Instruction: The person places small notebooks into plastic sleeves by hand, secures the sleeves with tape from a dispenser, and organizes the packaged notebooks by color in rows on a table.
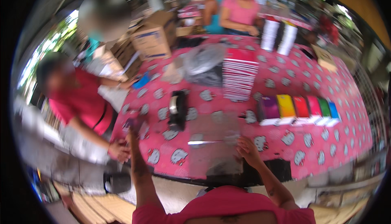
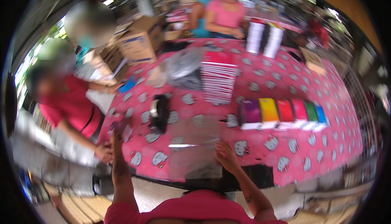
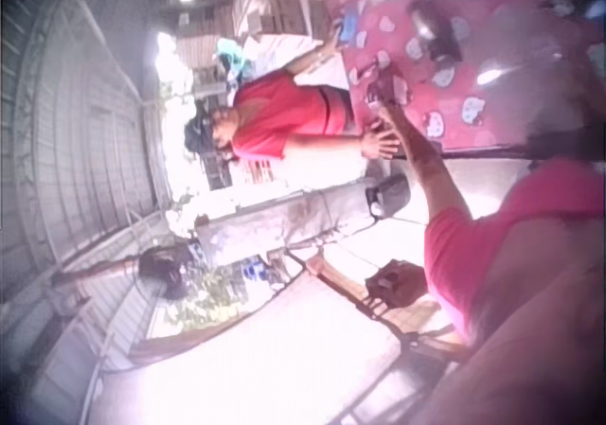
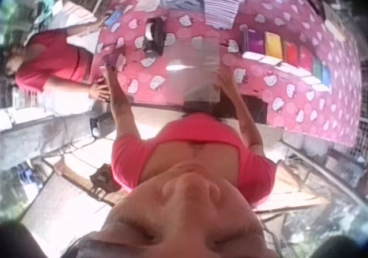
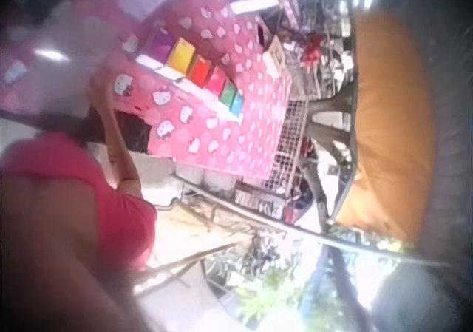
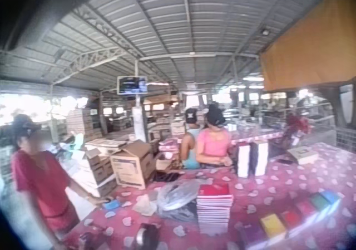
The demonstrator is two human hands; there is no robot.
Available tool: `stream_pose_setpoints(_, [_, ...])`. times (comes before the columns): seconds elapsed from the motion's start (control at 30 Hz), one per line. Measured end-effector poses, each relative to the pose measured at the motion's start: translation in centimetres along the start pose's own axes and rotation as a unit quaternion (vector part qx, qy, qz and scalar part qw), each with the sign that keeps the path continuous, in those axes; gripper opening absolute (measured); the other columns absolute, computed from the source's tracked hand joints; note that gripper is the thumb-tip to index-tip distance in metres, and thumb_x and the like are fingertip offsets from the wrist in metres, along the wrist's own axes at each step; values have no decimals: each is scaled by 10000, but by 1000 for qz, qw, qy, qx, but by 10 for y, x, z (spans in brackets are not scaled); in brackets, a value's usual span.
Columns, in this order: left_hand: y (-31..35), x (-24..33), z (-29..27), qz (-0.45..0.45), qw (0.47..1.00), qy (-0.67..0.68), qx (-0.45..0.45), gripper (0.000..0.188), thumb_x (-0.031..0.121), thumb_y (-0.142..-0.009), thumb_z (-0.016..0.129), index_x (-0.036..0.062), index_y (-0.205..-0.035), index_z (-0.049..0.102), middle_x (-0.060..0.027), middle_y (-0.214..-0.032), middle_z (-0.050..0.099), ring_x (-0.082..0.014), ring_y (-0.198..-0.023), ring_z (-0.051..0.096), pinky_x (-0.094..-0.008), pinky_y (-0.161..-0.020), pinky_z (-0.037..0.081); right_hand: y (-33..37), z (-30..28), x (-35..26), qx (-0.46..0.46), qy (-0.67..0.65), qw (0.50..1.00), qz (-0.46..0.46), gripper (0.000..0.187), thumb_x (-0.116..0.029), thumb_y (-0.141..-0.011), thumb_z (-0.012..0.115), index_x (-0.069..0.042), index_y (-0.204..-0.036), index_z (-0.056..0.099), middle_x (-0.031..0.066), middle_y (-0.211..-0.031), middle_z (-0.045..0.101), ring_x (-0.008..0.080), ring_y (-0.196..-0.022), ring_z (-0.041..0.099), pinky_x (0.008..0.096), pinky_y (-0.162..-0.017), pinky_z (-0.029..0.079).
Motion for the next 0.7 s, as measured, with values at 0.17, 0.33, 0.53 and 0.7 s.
stream_pose_setpoints(0.17, [52,99,-44,-146,956,182,180,618,428,-926,612,-81,-1265,522,-217,-998,680,-384,-927,674,-471,-801,544,40,-135,-18,206,223,952,33,467,-111,-839,720,-46,-1274,563,174,-1287,536,334,-1216,531,409,-1010,450])
stream_pose_setpoints(0.33, [314,412,-119,363,829,425,-33,520,-10,-820,608,-33,-1332,517,-200,-1268,573,-311,-1167,550,-401,-1020,411,95,-323,-32,412,483,772,31,574,-114,-790,723,-81,-1327,523,209,-1400,440,437,-1278,430,511,-1056,380])
stream_pose_setpoints(0.53, [708,618,-73,741,528,394,-130,650,227,-849,709,-1,-1401,452,-242,-1417,444,-414,-1292,452,-514,-1076,361,94,-513,-3,347,607,696,166,775,12,-827,538,-136,-1540,272,123,-1585,288,315,-1459,284,566,-1142,270])
stream_pose_setpoints(0.7, [823,723,-21,762,571,306,-6,445,178,-863,619,-22,-1257,562,-213,-1309,534,-350,-1232,508,-535,-1059,370,90,-550,-5,256,698,666,69,581,-65,-815,661,-116,-1376,518,129,-1122,601,328,-1092,581,459,-934,436])
Point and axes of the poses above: each hand's wrist, its own y-axis away from the middle knuckle, its own z-axis out of the palm, x = y × z, the point moved 5 cm from there along -y, towards the middle knuckle
